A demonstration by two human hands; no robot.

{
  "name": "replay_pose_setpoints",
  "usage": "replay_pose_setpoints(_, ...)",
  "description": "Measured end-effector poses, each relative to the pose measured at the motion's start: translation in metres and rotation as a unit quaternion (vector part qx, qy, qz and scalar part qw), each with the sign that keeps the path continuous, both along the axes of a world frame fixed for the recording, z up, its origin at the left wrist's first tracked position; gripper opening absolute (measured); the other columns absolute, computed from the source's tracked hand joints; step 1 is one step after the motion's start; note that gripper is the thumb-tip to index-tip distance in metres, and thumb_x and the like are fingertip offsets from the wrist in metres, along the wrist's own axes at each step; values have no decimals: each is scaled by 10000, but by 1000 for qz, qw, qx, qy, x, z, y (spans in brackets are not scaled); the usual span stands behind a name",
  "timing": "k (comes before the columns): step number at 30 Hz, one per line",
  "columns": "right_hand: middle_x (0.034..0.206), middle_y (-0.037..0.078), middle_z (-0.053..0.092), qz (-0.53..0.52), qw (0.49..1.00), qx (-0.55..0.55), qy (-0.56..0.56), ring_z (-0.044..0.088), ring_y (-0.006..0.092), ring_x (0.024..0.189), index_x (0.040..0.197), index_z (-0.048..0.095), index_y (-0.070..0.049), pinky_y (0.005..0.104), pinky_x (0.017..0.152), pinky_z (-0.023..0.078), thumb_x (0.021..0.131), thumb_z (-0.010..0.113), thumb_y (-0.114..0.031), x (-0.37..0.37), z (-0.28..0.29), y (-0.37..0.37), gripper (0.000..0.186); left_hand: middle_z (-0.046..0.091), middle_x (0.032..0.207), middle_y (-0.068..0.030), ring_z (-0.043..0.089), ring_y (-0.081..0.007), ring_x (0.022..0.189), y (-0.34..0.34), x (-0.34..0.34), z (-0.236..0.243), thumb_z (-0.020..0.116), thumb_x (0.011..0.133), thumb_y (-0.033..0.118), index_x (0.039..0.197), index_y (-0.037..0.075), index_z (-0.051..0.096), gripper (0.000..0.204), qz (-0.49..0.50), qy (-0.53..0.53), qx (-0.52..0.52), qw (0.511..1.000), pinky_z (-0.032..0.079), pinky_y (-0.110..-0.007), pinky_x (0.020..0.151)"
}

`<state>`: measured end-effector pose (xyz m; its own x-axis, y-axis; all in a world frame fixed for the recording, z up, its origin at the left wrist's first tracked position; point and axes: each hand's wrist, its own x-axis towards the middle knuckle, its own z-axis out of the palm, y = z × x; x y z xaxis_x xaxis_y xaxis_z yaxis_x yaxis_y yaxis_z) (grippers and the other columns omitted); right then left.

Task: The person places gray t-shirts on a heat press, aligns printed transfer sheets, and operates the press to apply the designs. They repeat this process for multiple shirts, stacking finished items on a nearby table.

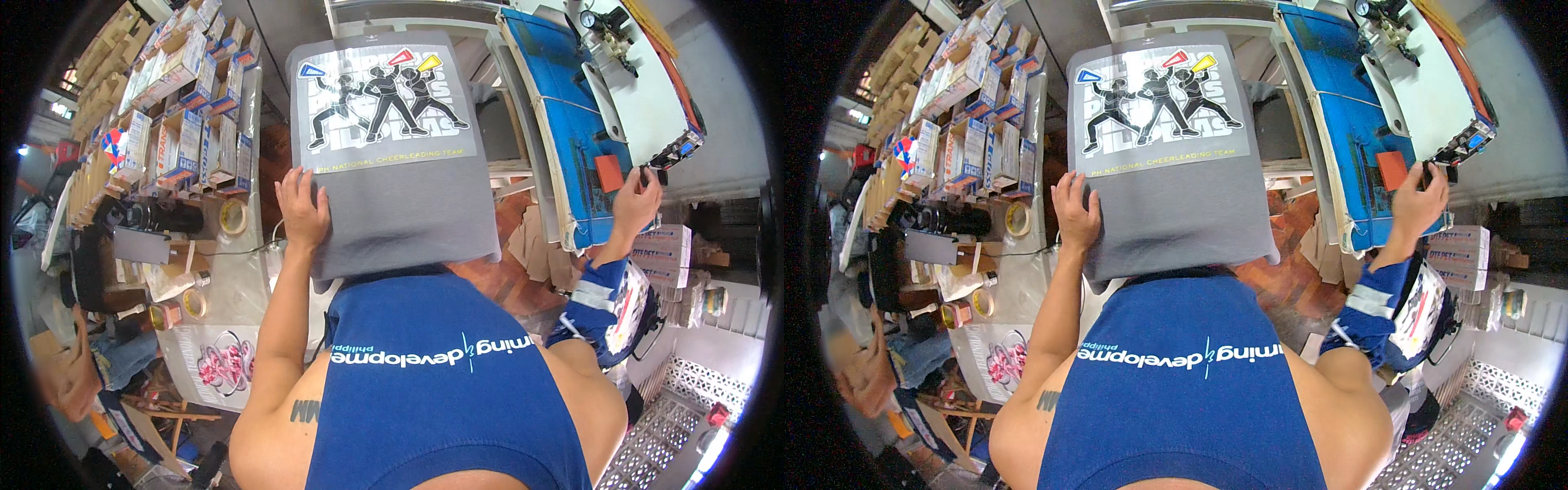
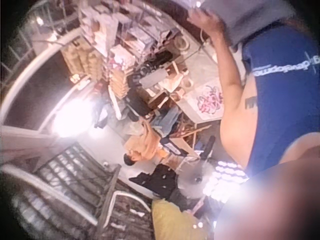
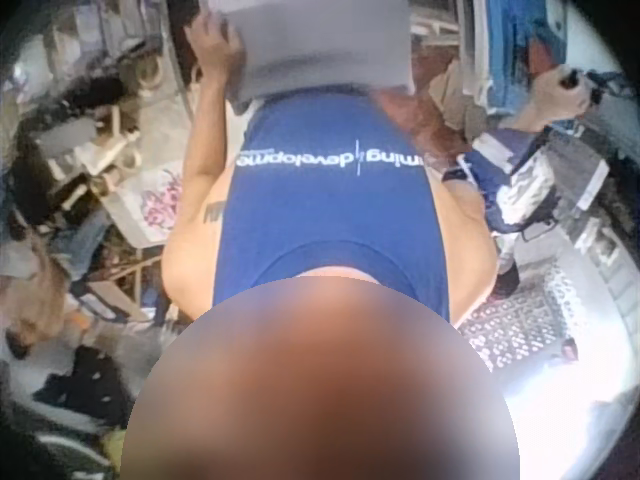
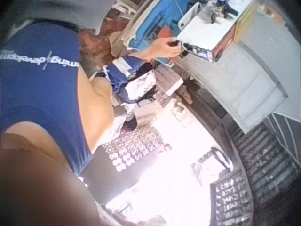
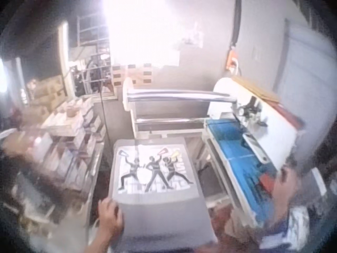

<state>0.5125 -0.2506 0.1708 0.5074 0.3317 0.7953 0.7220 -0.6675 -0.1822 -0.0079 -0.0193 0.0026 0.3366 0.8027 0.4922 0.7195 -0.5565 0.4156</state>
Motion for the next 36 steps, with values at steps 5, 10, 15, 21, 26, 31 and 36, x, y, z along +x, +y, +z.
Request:
replay_pose_setpoints(5,1153,286,638,-58,978,-157,124,578,457,1116,1232,555,49,515,975,451,910,673,-460,47,13,-10,614,580,1291,-176,552,-341,1224,-8,-33,-30,640,901,113,1201,-8,627,324,145,-190,-72,968,417,-446,1072)
replay_pose_setpoints(10,1124,358,619,-18,977,-178,120,562,519,1103,1216,527,70,543,967,450,871,699,-499,44,18,-7,687,693,1014,-103,648,-229,931,-82,-97,-126,626,953,153,1106,-8,667,226,301,-375,-318,817,505,-357,837)
replay_pose_setpoints(15,1089,340,619,10,978,-142,153,575,502,1062,1160,549,38,541,927,465,870,709,-472,1,24,0,608,718,970,-220,688,-344,939,-226,-162,-244,511,960,262,1005,20,734,332,180,-10,-556,811,515,-462,830)
replay_pose_setpoints(21,1039,255,643,134,982,-103,88,566,461,1024,1101,585,17,519,894,452,928,679,-316,-91,11,21,388,721,987,-179,684,-292,907,-360,-215,-264,532,969,314,1043,18,731,364,31,50,-762,645,522,-433,765)
replay_pose_setpoints(26,1260,165,611,181,982,-46,6,516,385,1198,1233,630,-77,549,1003,373,878,736,-381,-155,8,30,479,712,983,-153,673,-243,866,-327,-197,-256,554,978,345,1065,8,714,382,115,-41,-760,638,521,-396,714)
replay_pose_setpoints(31,1525,335,268,325,944,58,18,309,541,1392,1490,399,-89,632,1105,325,574,952,-428,-196,31,50,1123,703,998,-124,664,-191,843,-281,-173,-234,571,987,356,1101,-8,690,400,225,-242,-721,609,517,-350,664)
replay_pose_setpoints(36,1562,386,161,369,928,38,14,203,610,1423,1519,315,-57,660,1163,238,582,933,-413,-251,34,80,1178,703,1033,-113,672,-201,817,-286,-173,-224,583,972,289,1170,19,663,344,236,-266,-638,683,513,-332,659)
